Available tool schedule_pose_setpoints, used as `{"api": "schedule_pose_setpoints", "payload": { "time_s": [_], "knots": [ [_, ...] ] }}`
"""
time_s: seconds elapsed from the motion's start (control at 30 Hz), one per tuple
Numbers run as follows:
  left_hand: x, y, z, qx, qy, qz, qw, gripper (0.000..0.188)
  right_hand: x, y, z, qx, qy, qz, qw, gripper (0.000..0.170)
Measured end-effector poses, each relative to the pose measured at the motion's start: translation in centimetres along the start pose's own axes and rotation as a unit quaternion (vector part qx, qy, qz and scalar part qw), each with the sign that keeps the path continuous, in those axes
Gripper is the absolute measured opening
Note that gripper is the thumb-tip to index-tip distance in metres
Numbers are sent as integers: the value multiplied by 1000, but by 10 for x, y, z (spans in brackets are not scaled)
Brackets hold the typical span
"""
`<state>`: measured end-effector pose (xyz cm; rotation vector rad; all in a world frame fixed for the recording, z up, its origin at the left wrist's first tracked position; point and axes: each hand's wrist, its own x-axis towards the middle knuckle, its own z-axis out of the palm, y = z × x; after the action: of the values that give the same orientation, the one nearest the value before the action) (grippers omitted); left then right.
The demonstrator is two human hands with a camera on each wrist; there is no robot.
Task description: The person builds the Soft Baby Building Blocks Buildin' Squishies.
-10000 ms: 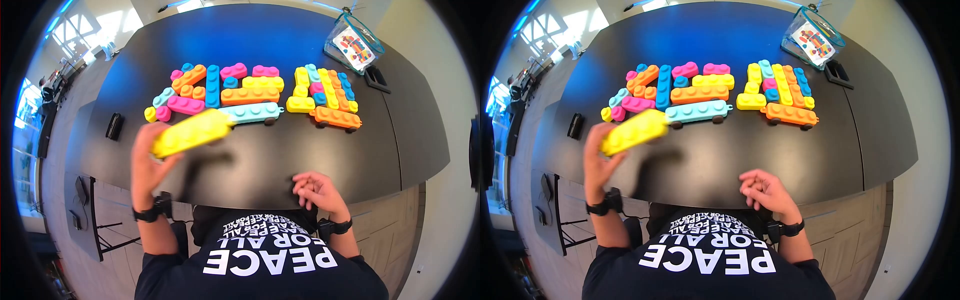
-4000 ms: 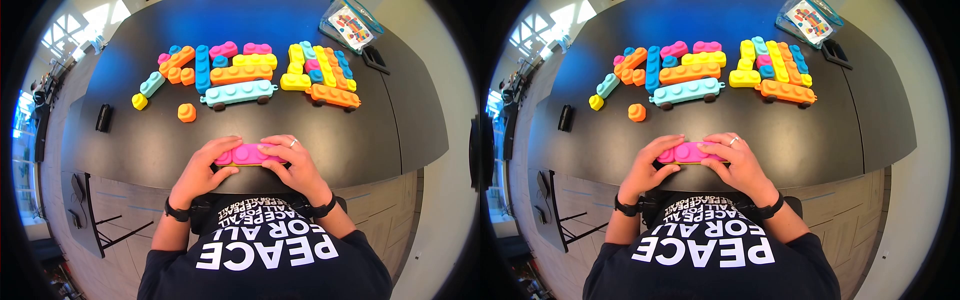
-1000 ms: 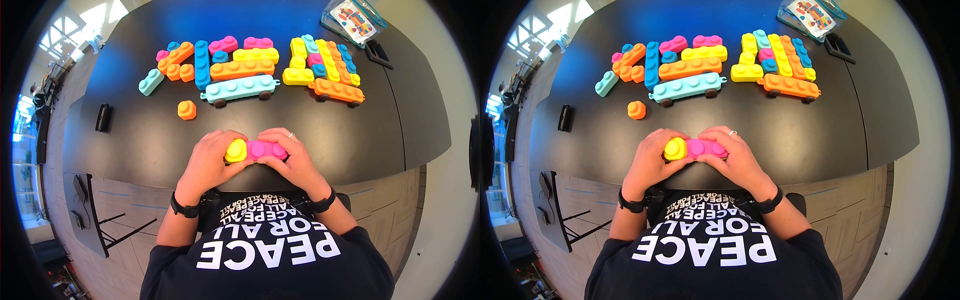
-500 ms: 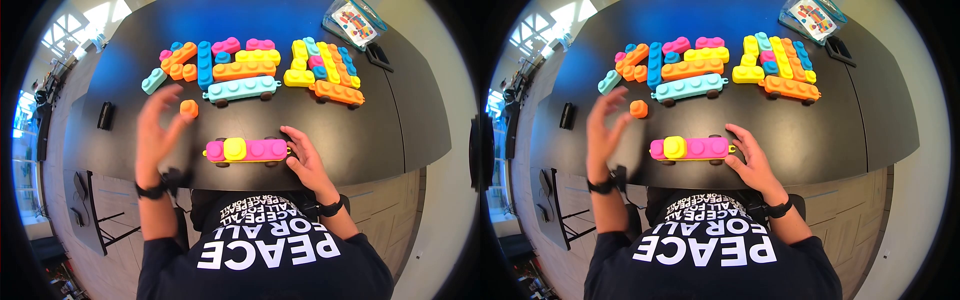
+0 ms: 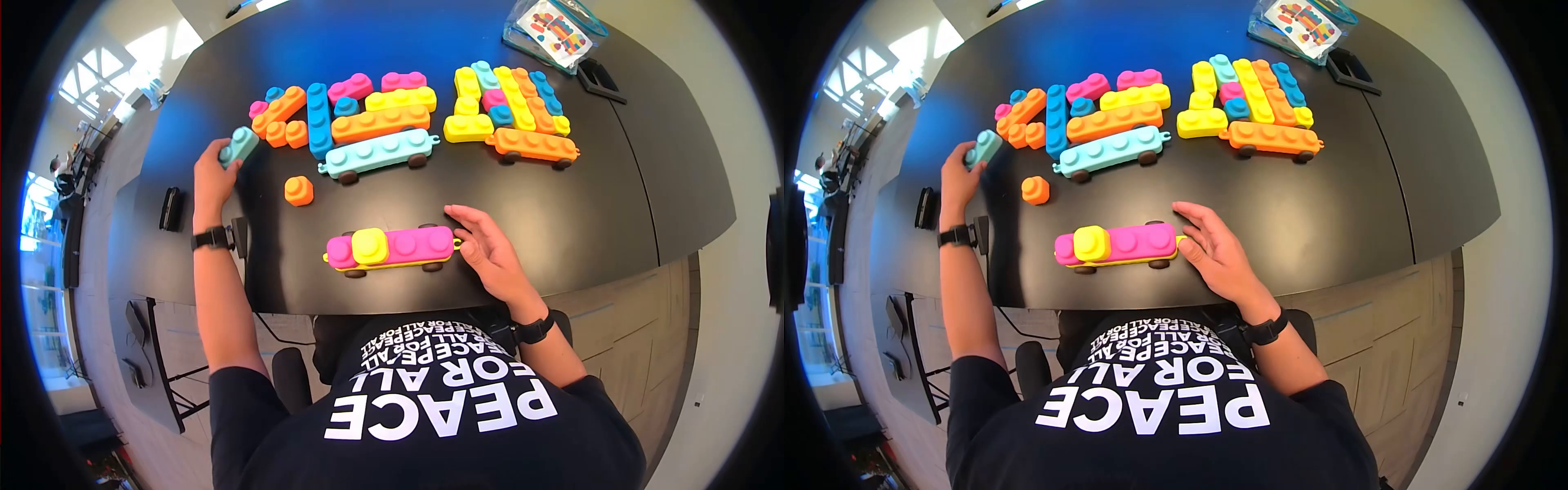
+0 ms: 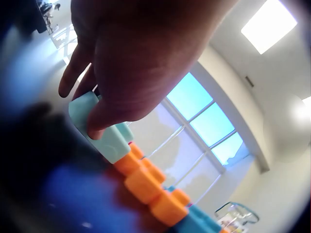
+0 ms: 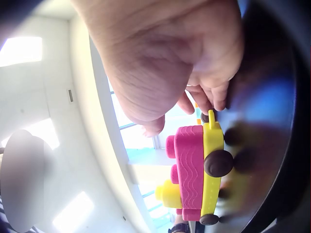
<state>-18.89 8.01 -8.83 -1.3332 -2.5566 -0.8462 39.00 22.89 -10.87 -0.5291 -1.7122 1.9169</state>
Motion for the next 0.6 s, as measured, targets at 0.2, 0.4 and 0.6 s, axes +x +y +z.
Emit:
{"api": "schedule_pose_setpoints", "payload": {
  "time_s": [0.2, 0.4, 0.6],
  "knots": [
    [-79, 180, -71, -237, 6, 138, 962, 60, 7, -27, 9, -114, 73, -73, 988, 75],
    [-143, 276, -72, -297, -142, 271, 904, 79, 34, -105, 45, -259, -10, -309, 915, 73],
    [-159, 271, -33, -326, -157, 208, 909, 84, 39, -83, 42, -304, -21, -284, 909, 53]
  ]
}}
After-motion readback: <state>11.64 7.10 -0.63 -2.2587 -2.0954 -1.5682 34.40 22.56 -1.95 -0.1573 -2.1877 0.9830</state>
